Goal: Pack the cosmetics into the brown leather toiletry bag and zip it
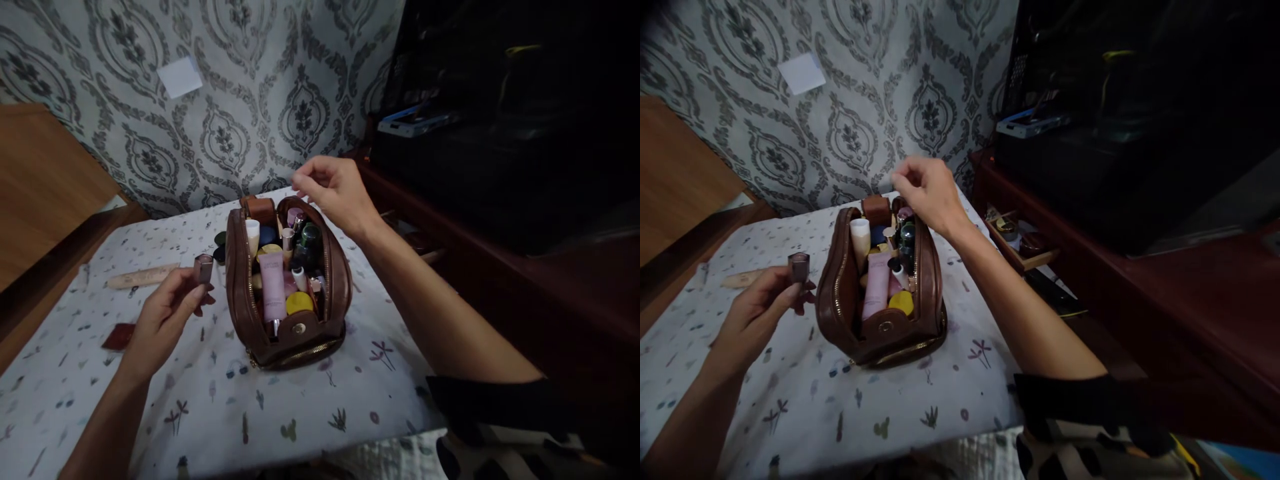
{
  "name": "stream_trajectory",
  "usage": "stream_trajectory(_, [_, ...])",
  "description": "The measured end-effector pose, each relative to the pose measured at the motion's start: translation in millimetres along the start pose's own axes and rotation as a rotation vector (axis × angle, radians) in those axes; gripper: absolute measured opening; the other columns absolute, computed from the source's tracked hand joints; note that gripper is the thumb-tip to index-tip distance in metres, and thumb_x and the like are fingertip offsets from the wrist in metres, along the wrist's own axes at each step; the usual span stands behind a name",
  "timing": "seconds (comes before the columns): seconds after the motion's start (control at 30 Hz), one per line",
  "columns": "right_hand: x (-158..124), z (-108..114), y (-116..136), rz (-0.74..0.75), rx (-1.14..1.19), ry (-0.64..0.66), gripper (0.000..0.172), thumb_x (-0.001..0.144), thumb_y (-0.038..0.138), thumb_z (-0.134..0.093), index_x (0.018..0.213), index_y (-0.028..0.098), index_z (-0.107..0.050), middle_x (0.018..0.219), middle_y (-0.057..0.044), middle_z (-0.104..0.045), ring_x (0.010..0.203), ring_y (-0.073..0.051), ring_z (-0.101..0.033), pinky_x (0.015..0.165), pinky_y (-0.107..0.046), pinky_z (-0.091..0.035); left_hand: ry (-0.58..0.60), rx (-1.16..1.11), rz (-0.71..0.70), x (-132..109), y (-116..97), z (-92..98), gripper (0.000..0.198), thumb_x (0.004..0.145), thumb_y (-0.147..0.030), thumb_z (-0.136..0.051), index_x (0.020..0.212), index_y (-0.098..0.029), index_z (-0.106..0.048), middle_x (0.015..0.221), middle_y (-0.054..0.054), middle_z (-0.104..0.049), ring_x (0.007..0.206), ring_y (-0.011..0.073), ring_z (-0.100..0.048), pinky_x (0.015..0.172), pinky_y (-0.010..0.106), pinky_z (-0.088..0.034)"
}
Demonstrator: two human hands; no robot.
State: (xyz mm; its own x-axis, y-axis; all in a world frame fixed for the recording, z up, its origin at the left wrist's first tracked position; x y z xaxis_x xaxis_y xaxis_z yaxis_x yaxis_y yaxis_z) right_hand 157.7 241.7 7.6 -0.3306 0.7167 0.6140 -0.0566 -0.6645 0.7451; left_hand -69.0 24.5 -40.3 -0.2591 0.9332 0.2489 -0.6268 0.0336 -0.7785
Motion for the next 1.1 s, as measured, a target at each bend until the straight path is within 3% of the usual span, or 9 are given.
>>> stream_trajectory(0.2, [-15, -18, 82, 0.162, -0.165, 0.394, 0.015, 0.096, 0.026, -0.064, 0.084, 0.019, -0.07, 0.083, 0.002, -0.07, 0.081, -0.012, -0.062, 0.074, -0.022, -0.047, -0.06, 0.036, -0.132, 7, -26, -2.5, 0.027, 0.096, -0.046, -0.063, 0.105, -0.02, -0.065, 0.084, 0.0, -0.066, 0.068, 0.0127, -0.061, 0.059, 0.023, -0.052])
stream_trajectory(0.37, [-31, -33, 108, 0.237, -0.23, 0.626, 0.015, 0.099, 0.031, -0.065, 0.1, 0.018, -0.073, 0.087, 0.002, -0.07, 0.086, -0.012, -0.062, 0.075, -0.022, -0.044, -0.121, 0.055, -0.226, 10, -36, -2.4, 0.021, 0.095, -0.039, -0.066, 0.104, -0.021, -0.066, 0.081, -0.001, -0.065, 0.065, 0.0115, -0.058, 0.058, 0.023, -0.051])
stream_trajectory(0.67, [-39, -41, 116, 0.231, -0.163, 0.644, 0.011, 0.1, 0.026, -0.065, 0.106, 0.018, -0.069, 0.089, 0.004, -0.069, 0.088, -0.01, -0.061, 0.077, -0.021, -0.042, -0.185, 0.042, -0.293, 7, -55, -6.5, 0.024, 0.093, -0.037, -0.07, 0.113, -0.023, -0.068, 0.093, 0.0, -0.068, 0.078, 0.0132, -0.062, 0.068, 0.026, -0.051])
stream_trajectory(1.1, [-35, -36, 113, 0.281, -0.061, 0.603, 0.018, 0.099, 0.029, -0.064, 0.089, 0.014, -0.067, 0.075, 0.004, -0.063, 0.077, -0.009, -0.053, 0.067, -0.021, -0.04, -0.165, 0.035, -0.318, 5, -53, -12.8, 0.024, 0.094, -0.033, -0.07, 0.116, -0.023, -0.066, 0.102, 0.001, -0.068, 0.094, 0.0163, -0.067, 0.085, 0.03, -0.057])
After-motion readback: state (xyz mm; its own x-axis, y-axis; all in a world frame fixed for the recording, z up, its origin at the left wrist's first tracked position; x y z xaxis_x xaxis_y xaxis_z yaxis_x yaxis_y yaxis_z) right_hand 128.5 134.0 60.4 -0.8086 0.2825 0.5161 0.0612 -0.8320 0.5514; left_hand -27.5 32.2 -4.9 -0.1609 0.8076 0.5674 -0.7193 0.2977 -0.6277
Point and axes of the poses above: each hand's wrist, its own x-axis towards the middle knuckle, its own z-axis out of the back of the hand, y = z × x, the point moved 5 cm from there along x, towards the middle knuckle
